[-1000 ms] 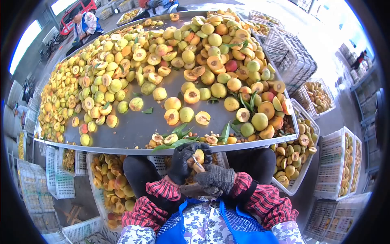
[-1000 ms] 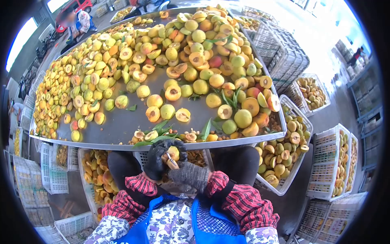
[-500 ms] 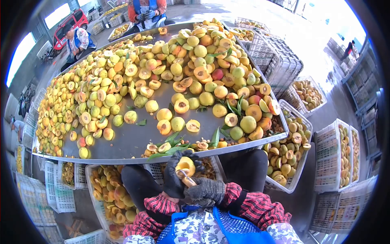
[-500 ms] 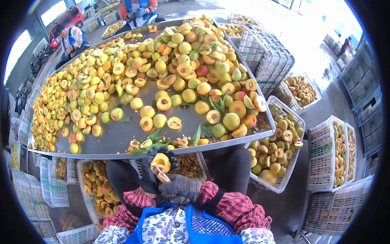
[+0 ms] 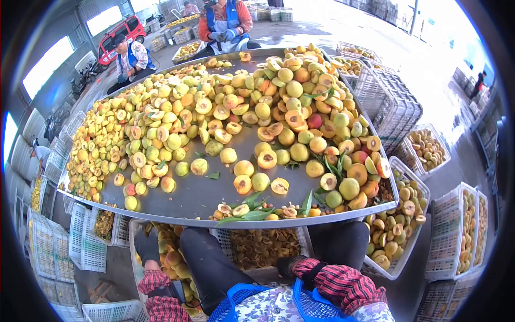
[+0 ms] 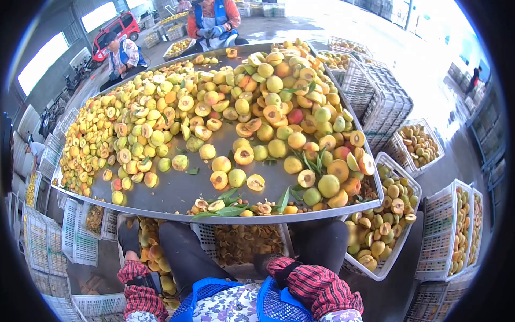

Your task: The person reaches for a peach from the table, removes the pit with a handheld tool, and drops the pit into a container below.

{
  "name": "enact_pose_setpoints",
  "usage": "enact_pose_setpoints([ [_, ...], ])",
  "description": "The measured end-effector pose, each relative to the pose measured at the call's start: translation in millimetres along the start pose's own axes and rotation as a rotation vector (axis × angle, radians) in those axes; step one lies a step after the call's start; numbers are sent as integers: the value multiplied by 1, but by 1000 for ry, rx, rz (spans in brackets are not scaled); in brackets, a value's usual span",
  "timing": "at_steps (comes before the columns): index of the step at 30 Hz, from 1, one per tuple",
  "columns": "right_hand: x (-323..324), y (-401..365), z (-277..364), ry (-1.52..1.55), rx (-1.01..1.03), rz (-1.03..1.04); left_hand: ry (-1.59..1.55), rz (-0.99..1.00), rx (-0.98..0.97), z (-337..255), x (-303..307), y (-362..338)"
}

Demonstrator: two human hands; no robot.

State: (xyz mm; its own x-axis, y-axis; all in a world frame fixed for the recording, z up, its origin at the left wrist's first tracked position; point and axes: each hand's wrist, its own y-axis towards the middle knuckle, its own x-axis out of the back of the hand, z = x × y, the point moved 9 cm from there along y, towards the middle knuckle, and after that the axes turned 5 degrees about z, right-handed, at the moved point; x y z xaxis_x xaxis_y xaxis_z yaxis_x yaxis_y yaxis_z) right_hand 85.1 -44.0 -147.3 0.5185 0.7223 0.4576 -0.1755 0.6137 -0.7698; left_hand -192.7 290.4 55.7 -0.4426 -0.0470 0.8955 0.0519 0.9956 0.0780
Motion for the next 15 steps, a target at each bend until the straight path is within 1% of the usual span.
enact_pose_setpoints([
  [1,4,1,2,24,18,-12,-93,17,-138,-26,2,5],
  [3,8,7,6,73,52,-41,-762,49,-216,-55,-30,44],
  [5,8,11,2,119,78,-64,-949,368,-78,-171,-36,35],
  [7,10,13,-4,174,99,-90,-1126,634,-90,-261,-73,37],
  [9,15,5,-6,270,130,-110,-949,586,-372,-325,-132,72],
  [11,27,-14,-6,364,157,-133,-918,687,-239,-399,-164,62],
  [13,46,-39,-10,421,119,-141,-622,429,-488,-451,-215,96],
  [15,64,-62,-11,484,86,-146,-562,304,-501,-488,-229,87],
])
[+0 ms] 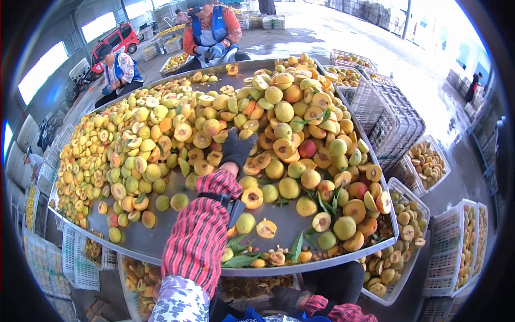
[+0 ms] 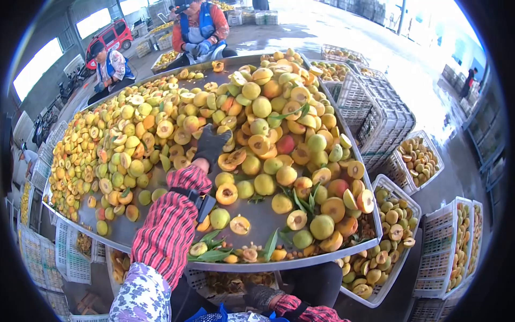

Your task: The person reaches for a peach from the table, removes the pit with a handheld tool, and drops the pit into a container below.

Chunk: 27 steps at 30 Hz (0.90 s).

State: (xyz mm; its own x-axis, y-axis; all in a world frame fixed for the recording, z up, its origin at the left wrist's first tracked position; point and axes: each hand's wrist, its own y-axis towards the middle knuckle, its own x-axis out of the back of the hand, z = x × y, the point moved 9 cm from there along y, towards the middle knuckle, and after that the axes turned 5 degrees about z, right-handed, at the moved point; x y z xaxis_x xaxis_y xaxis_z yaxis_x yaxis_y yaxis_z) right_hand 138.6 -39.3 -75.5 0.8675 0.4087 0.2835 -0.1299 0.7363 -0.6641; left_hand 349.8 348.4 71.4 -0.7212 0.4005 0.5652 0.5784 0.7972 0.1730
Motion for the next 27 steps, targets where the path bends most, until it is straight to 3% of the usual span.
enact_pose_setpoints([
  [1,10,-4,4,37,5,-20,70,58,58,-6,-16,5],
  [4,28,-13,17,123,65,-71,332,-87,-58,4,-37,22],
  [6,37,-16,26,171,123,-98,-25,-91,-120,40,-46,36],
  [10,51,-26,49,262,246,-160,-1212,231,212,83,-28,4],
  [11,52,-28,52,293,270,-164,-1514,315,298,59,-19,-16],
  [12,54,-31,57,336,315,-186,-1590,357,271,56,-8,-34],
  [14,45,-23,55,498,341,-114,-1472,409,257,63,1,-54],
  [16,64,-40,59,585,337,-176,-1455,526,269,53,1,-83],
  [18,78,-52,65,695,275,-228,-14,308,-628,-8,36,-121],
  [19,86,-55,61,762,191,-257,-671,453,-49,32,13,-118],
  [20,89,-59,54,828,104,-286,-612,426,-39,37,-1,-122],
  [21,100,-60,54,876,222,-410,-334,393,-193,15,-1,-136],
  [23,100,-62,44,884,196,-392,174,333,-574,-36,-5,-171],
  [24,97,-60,36,906,207,-395,265,331,-763,-49,-16,-187],
  [25,102,-75,45,911,162,-360,259,386,-688,-50,-24,-192],
  [27,103,-85,42,868,274,-577,158,507,-520,-50,-33,-198],
])
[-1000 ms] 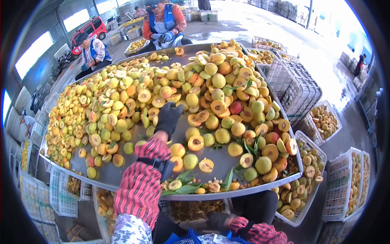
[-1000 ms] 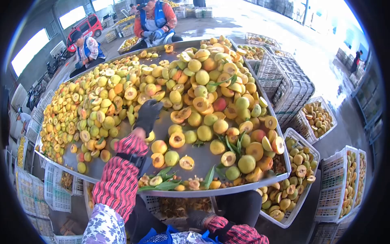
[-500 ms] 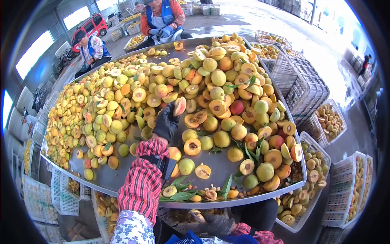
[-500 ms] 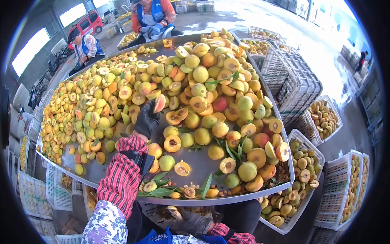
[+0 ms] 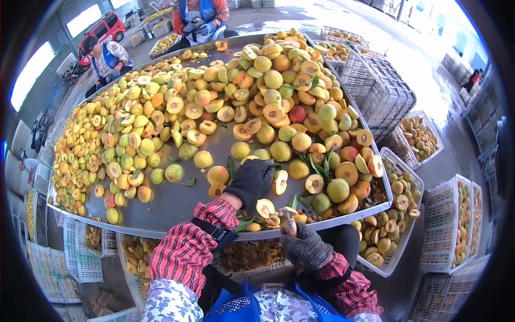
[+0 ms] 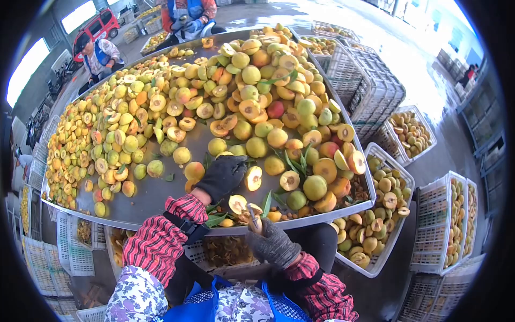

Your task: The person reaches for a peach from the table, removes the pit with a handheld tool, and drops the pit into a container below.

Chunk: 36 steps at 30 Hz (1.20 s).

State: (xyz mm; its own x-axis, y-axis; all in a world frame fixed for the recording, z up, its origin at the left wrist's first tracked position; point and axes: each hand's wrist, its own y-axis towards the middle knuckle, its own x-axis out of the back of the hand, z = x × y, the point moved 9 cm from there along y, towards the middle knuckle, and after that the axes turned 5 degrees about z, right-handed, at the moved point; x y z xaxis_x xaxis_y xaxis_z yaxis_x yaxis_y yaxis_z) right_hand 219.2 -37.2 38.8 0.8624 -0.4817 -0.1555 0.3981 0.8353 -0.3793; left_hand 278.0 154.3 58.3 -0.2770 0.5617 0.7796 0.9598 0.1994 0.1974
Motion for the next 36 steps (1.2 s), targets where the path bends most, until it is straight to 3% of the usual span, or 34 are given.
enact_pose_setpoints([
  [1,5,-2,2,-12,98,-67,-127,43,62,1,-5,1],
  [2,4,-1,3,-606,138,-76,-253,88,125,3,-12,0],
  [5,-18,-11,-77,-1112,-312,495,-84,58,38,-16,-29,-8],
  [6,-21,-16,-81,-1081,-290,505,31,128,-1,-24,-43,-6],
  [11,-29,-32,-48,-902,-257,442,-531,124,142,-19,-51,-9],
  [14,-11,-39,-33,-582,-16,199,-986,195,332,-29,-39,-31],
  [17,4,-39,-13,-158,-39,-13,-1113,177,440,-55,-8,-65],
  [18,-1,-37,-9,-65,-56,11,-1001,120,380,-60,-1,-74],
  [20,-13,-31,-3,112,-84,56,-1155,164,381,-74,-7,-97],
  [24,-45,-23,2,77,64,92,-1476,-63,339,-68,-23,-140],
  [26,-57,-24,-11,155,-16,126,-1445,-87,172,-86,-4,-149],
  [28,-63,-27,-15,214,-46,139,-2093,-166,361,-80,-23,-155],
  [30,-65,-30,-11,260,-20,133,-2162,-189,175,-88,-3,-152],
  [31,-63,-33,-4,140,-38,87,-2191,-200,79,-92,7,-150],
  [33,-59,-41,14,-100,-72,-4,-2275,-220,196,-86,1,-155],
  [34,-58,-37,21,-315,89,-48,-2252,-218,203,-88,4,-157],
  [36,-58,-38,26,-474,191,-72,-2245,-182,165,-88,2,-160],
])
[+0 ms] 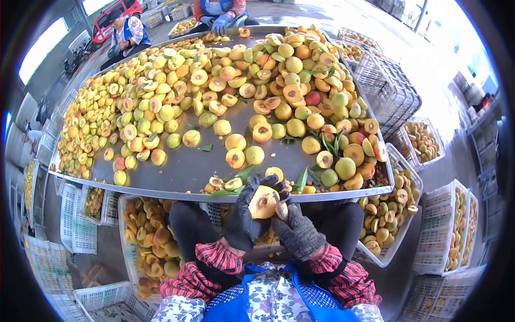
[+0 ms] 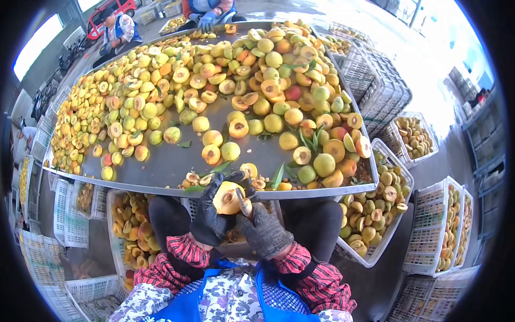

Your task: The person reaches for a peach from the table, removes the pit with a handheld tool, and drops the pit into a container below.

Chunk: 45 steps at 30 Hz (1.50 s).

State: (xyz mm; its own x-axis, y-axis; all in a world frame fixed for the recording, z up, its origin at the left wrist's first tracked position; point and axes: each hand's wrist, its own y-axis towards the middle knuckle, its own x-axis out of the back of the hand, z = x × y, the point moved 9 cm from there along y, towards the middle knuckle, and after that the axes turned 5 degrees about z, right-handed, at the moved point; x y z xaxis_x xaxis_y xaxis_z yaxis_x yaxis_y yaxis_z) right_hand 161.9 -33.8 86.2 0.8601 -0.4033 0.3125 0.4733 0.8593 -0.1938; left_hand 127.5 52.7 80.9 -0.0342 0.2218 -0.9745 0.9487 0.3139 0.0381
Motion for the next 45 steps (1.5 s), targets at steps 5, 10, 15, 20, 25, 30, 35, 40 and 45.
enact_pose_setpoints([
  [5,-12,-2,3,-151,99,-1,207,-57,-30,4,13,-8],
  [10,-24,6,-9,-69,231,-22,1362,-143,-387,-22,-11,-25],
  [15,-40,7,-18,-68,226,-21,1408,-175,-517,-29,1,-43],
  [20,-60,7,-17,-241,201,219,1328,-174,-389,-34,37,-49],
  [25,-73,-1,-20,-649,319,326,1890,41,-540,-35,44,-63],
  [30,-77,3,-53,-273,-51,435,1718,37,-441,-40,48,-61],
  [35,-82,2,-48,-510,-59,453,1772,-6,-251,-27,81,-57],
  [40,-93,-9,-59,-21,-399,596,1616,-8,-293,-18,103,-56],
  [45,-107,-28,-56,850,-683,657,1676,-133,-689,-44,34,-81],
])
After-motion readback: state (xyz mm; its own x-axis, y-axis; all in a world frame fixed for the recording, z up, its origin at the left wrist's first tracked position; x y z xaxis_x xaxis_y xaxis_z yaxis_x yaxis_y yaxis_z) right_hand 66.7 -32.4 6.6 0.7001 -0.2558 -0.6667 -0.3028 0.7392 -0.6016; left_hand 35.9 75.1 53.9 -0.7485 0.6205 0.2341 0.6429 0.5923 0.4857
